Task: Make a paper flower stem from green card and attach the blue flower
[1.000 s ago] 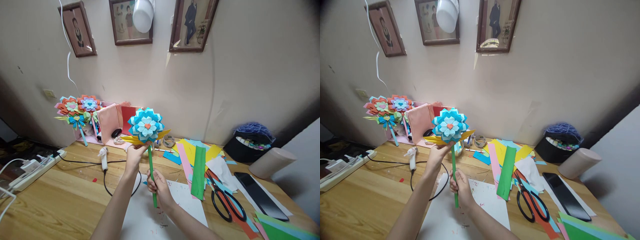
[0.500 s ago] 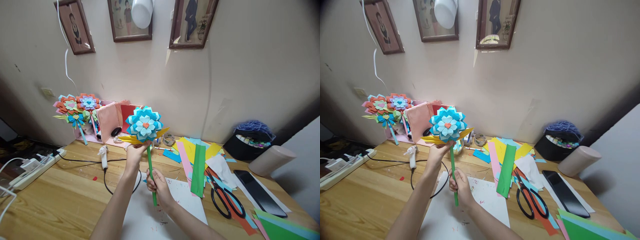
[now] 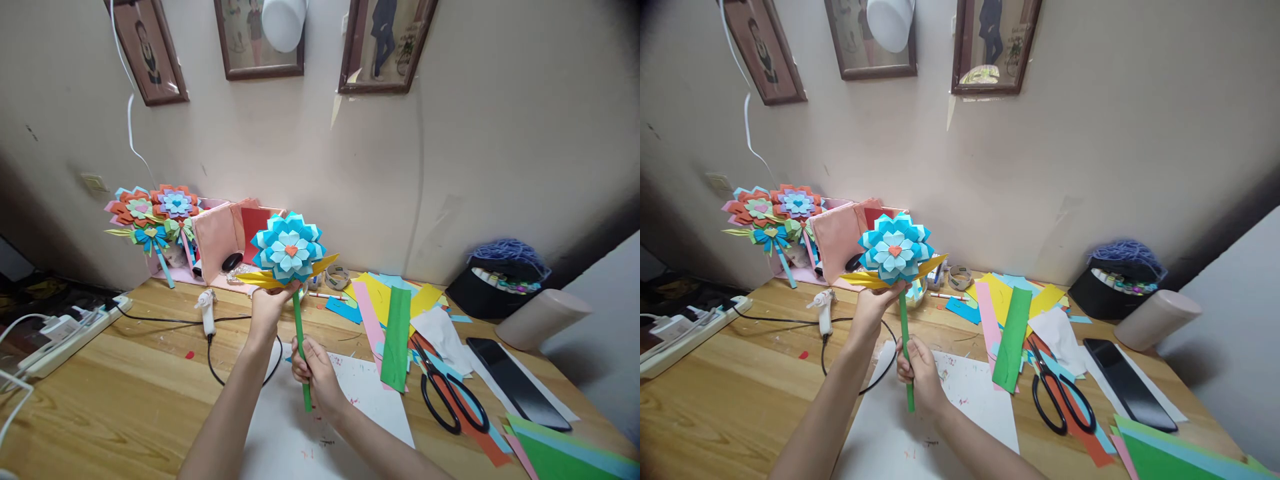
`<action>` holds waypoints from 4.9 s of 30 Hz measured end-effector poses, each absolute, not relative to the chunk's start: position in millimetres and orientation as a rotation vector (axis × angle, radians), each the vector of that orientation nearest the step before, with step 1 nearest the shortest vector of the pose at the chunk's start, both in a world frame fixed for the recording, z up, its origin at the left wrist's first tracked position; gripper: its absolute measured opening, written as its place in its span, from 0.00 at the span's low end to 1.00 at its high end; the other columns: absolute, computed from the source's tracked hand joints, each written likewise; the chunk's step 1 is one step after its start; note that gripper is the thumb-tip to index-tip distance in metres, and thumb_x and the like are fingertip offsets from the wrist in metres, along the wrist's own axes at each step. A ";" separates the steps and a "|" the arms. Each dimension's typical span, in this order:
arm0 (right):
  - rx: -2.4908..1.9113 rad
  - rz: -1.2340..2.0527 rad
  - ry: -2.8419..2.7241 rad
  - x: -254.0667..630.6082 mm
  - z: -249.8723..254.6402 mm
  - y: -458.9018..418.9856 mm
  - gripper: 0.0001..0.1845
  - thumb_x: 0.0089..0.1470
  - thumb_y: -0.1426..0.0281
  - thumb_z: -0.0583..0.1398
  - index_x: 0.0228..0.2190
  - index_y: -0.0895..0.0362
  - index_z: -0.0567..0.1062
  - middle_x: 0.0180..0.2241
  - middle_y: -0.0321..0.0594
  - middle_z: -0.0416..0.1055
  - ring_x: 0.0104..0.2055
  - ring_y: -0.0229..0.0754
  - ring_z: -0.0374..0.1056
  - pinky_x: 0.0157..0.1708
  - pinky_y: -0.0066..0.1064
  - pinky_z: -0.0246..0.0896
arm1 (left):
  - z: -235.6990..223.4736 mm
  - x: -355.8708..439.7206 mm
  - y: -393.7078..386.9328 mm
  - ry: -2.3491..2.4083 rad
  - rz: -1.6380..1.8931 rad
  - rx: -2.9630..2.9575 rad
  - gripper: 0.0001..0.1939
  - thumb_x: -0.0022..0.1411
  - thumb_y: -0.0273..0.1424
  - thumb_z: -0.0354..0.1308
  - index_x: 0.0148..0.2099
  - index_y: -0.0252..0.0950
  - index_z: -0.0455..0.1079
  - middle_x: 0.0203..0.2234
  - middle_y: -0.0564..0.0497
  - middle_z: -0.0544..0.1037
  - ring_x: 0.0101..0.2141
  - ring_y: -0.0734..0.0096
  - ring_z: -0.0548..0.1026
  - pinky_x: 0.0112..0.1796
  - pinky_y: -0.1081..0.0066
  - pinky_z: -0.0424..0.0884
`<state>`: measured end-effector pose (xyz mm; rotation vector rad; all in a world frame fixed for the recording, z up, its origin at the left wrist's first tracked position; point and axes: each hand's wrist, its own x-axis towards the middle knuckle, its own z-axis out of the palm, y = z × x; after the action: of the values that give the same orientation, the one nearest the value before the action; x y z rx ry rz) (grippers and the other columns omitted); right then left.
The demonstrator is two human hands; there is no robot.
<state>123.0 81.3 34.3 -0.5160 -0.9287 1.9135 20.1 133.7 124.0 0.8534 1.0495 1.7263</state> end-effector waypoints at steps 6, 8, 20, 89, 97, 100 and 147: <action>-0.525 1.925 -0.912 121.7 34.6 78.7 0.16 0.52 0.56 0.54 0.29 0.58 0.66 0.17 0.28 0.49 0.18 0.29 0.38 0.18 0.23 0.34 | 123.9 20.1 133.5 1.021 1.709 0.875 0.22 0.31 0.33 0.69 0.34 0.30 0.74 0.29 0.45 0.79 0.32 0.58 0.76 0.38 0.62 0.69; -0.513 1.931 -0.915 121.2 34.0 78.2 0.16 0.52 0.56 0.54 0.29 0.58 0.67 0.17 0.29 0.51 0.17 0.29 0.42 0.18 0.23 0.38 | 124.2 20.3 133.4 1.016 1.694 0.873 0.21 0.31 0.33 0.70 0.32 0.30 0.74 0.27 0.46 0.79 0.30 0.59 0.76 0.38 0.62 0.69; -0.740 1.167 -1.236 176.7 110.2 157.8 0.17 0.44 0.63 0.62 0.37 0.57 0.70 0.37 0.40 0.71 0.40 0.42 0.66 0.43 0.35 0.60 | 126.4 24.5 128.4 1.021 1.519 1.013 0.21 0.33 0.33 0.69 0.34 0.29 0.75 0.26 0.44 0.79 0.29 0.59 0.76 0.35 0.64 0.70; -0.751 1.485 -1.272 156.3 102.6 137.9 0.15 0.45 0.64 0.60 0.36 0.54 0.66 0.31 0.36 0.70 0.33 0.39 0.69 0.34 0.34 0.67 | 112.4 37.8 137.3 0.984 1.469 0.920 0.17 0.40 0.34 0.66 0.33 0.31 0.73 0.29 0.46 0.78 0.30 0.66 0.74 0.30 0.72 0.68; -0.662 1.398 -1.200 146.5 93.9 140.5 0.14 0.47 0.65 0.59 0.37 0.54 0.64 0.33 0.37 0.68 0.33 0.38 0.67 0.28 0.29 0.66 | 107.4 39.4 141.4 1.021 1.450 0.931 0.16 0.41 0.36 0.65 0.31 0.30 0.72 0.25 0.49 0.76 0.26 0.72 0.71 0.27 0.75 0.65; -0.684 1.426 -1.191 147.1 94.7 141.4 0.16 0.46 0.63 0.58 0.38 0.54 0.65 0.35 0.38 0.67 0.32 0.38 0.66 0.26 0.28 0.65 | 106.9 38.6 142.8 0.988 1.435 0.977 0.15 0.44 0.37 0.64 0.31 0.31 0.72 0.27 0.49 0.76 0.29 0.71 0.72 0.30 0.74 0.65; -0.692 1.299 -0.991 142.7 97.3 132.8 0.10 0.47 0.63 0.59 0.31 0.55 0.70 0.22 0.32 0.60 0.21 0.33 0.52 0.20 0.26 0.50 | 123.6 22.9 138.0 1.051 1.570 1.014 0.20 0.44 0.43 0.62 0.27 0.29 0.71 0.23 0.48 0.77 0.30 0.63 0.76 0.38 0.64 0.72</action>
<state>142.7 132.8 97.3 -0.6918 -0.9913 1.2995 22.9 138.0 123.6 1.0138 1.0512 1.5696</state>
